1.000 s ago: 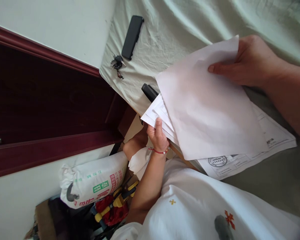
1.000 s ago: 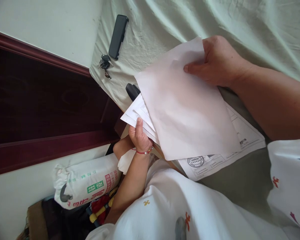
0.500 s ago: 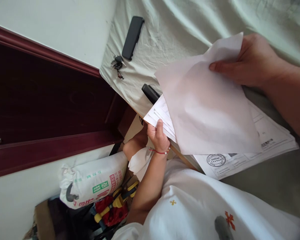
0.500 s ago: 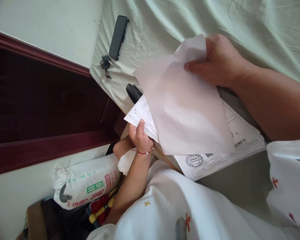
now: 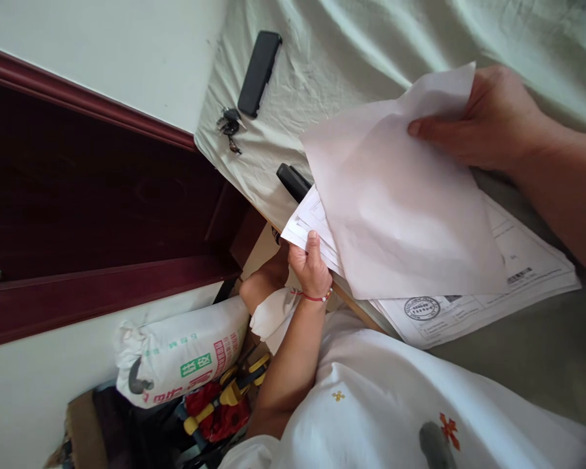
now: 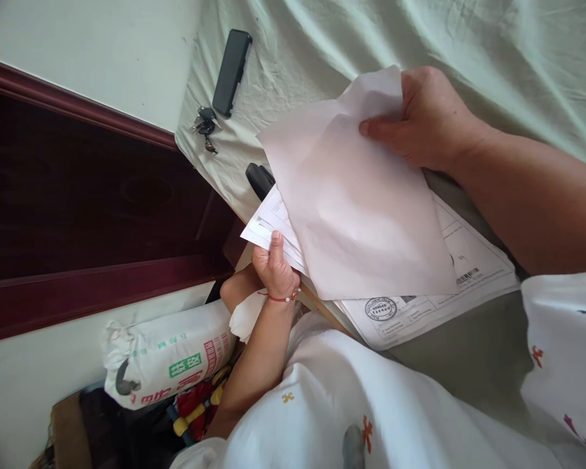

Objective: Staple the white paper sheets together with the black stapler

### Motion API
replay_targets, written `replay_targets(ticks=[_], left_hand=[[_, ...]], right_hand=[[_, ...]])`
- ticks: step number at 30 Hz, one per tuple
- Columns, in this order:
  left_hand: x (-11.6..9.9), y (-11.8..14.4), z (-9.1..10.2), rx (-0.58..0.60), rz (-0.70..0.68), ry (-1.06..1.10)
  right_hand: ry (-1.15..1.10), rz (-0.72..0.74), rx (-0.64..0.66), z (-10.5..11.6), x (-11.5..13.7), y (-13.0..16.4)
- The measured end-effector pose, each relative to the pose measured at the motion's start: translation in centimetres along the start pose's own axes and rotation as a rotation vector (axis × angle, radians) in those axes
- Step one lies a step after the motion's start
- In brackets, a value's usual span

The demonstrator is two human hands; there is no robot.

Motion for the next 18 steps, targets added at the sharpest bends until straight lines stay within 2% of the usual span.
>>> replay_targets(ticks=[7, 13, 18], left_hand=[[0.06, 0.05, 0.44, -0.032, -0.003, -0.092], [0.78, 0.06, 0.46, -0.043, 0.043, -0.034], [0.76, 0.05, 0.31, -0.042, 0.023, -0.007]], right_hand=[[-0.026, 0.006, -0.028, 0.24, 0.22, 0.18], [-0.062, 0.024, -0.003, 0.09, 0.19, 0.07], [-0.063, 0.040, 0.016, -0.17, 0.14, 0.04]])
Point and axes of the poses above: each hand's wrist, its own y-axis away from the middle knuckle, its own z-axis out of the back of the hand, x = y × z, the point moved 10 cm from there along -y, towards the middle knuckle, and after that the axes turned 2 degrees about -y, right-handed, at the moved point
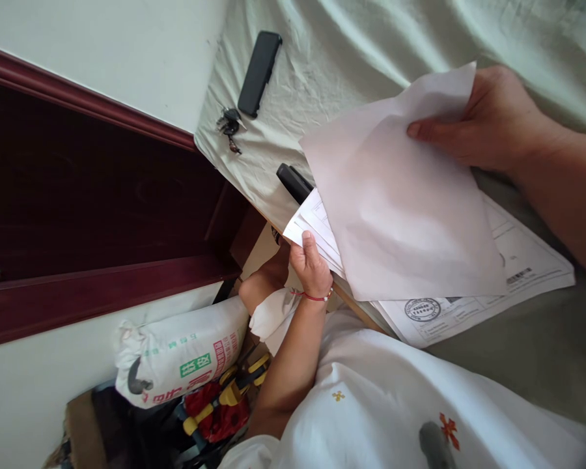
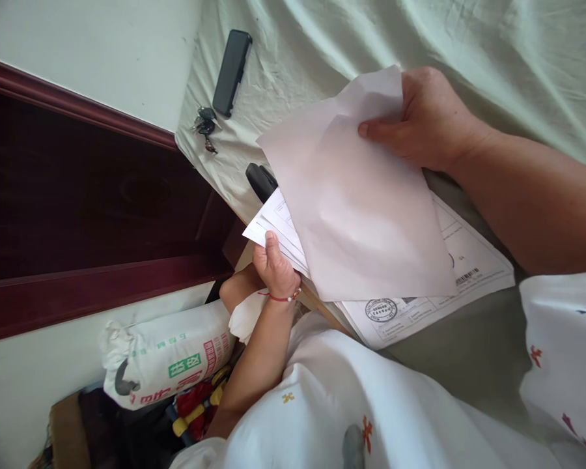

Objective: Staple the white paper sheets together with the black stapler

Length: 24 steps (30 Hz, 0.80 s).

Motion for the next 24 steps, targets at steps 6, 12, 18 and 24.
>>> replay_targets(ticks=[6, 12, 18, 24], left_hand=[[-0.7, 0.1, -0.5, 0.044, -0.032, -0.043], [-1.1, -0.1, -0.6, 0.066, -0.063, -0.127], [-0.4, -0.3, -0.3, 0.028, 0.012, 0.000], [-0.1, -0.4, -0.4, 0.020, 0.069, 0.089]], right_hand=[[0.047, -0.012, -0.007, 0.1, 0.1, 0.0], [0.025, 0.009, 0.035, -0.3, 0.2, 0.1], [-0.066, 0.019, 0.053, -0.3, 0.5, 0.2], [-0.207, -0.025, 0.151, -0.9, 0.2, 0.3]])
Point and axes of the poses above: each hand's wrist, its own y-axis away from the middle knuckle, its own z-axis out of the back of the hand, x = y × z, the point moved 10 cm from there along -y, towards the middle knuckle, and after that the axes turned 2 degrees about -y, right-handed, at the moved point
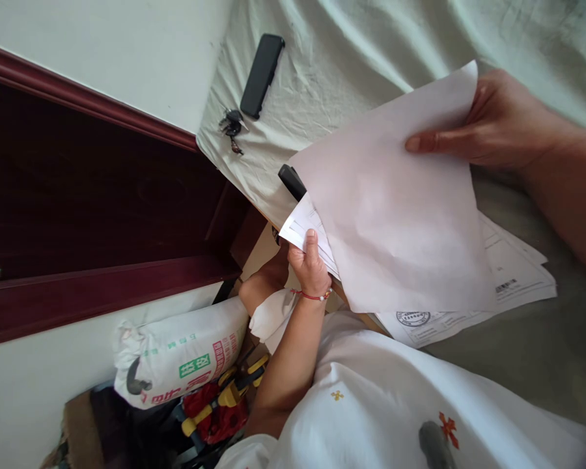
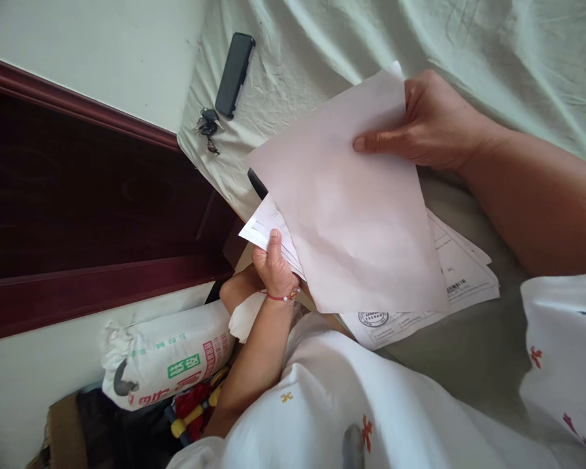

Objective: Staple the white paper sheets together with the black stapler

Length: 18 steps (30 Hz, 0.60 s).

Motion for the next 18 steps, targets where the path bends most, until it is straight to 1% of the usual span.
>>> replay_targets(ticks=[2, 6, 9, 11, 14, 18], left_hand=[[0.1, 0.0, 0.0, -0.003, 0.010, -0.004], [0.3, 0.0, 0.2, -0.012, 0.015, -0.011], [0.6, 0.0, 0.5, -0.025, 0.020, -0.029], [0.7, 0.0, 0.6, -0.025, 0.017, -0.034], [0.7, -0.1, 0.6, -0.021, 0.016, -0.022], [0.6, 0.0, 0.5, -0.034, 0.019, -0.015]], right_hand=[[-0.030, 0.014, 0.005, -0.1, 0.1, 0.0], [-0.132, 0.050, -0.061, 0.2, 0.6, 0.2], [-0.152, 0.017, -0.078, 0.4, 0.5, 0.3], [-0.063, -0.024, -0.036, 0.1, 0.2, 0.3], [0.075, -0.070, 0.064, -0.6, -0.3, 0.1], [0.203, -0.068, 0.161, -1.3, -0.5, -0.3]])
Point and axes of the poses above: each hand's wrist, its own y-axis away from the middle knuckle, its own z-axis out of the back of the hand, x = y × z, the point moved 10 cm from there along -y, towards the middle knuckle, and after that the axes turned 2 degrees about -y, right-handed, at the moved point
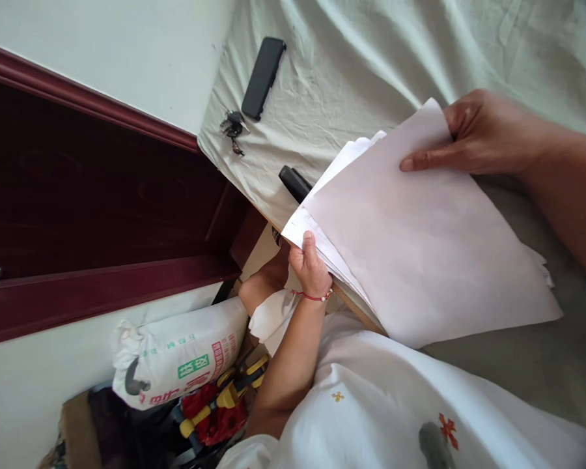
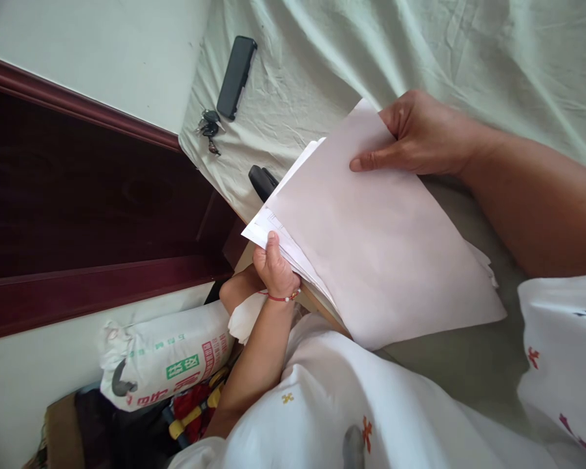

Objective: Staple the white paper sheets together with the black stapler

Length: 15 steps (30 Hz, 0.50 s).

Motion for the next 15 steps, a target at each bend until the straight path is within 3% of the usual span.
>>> replay_targets(ticks=[4, 15], left_hand=[[-0.25, 0.15, -0.17, 0.001, 0.005, -0.024], [-0.78, 0.29, -0.66, 0.070, -0.064, -0.084]], right_hand=[[0.109, -0.004, 0.053, -0.47, -0.12, -0.25], [0.108, 0.024, 0.098, -1.11, -0.28, -0.13]])
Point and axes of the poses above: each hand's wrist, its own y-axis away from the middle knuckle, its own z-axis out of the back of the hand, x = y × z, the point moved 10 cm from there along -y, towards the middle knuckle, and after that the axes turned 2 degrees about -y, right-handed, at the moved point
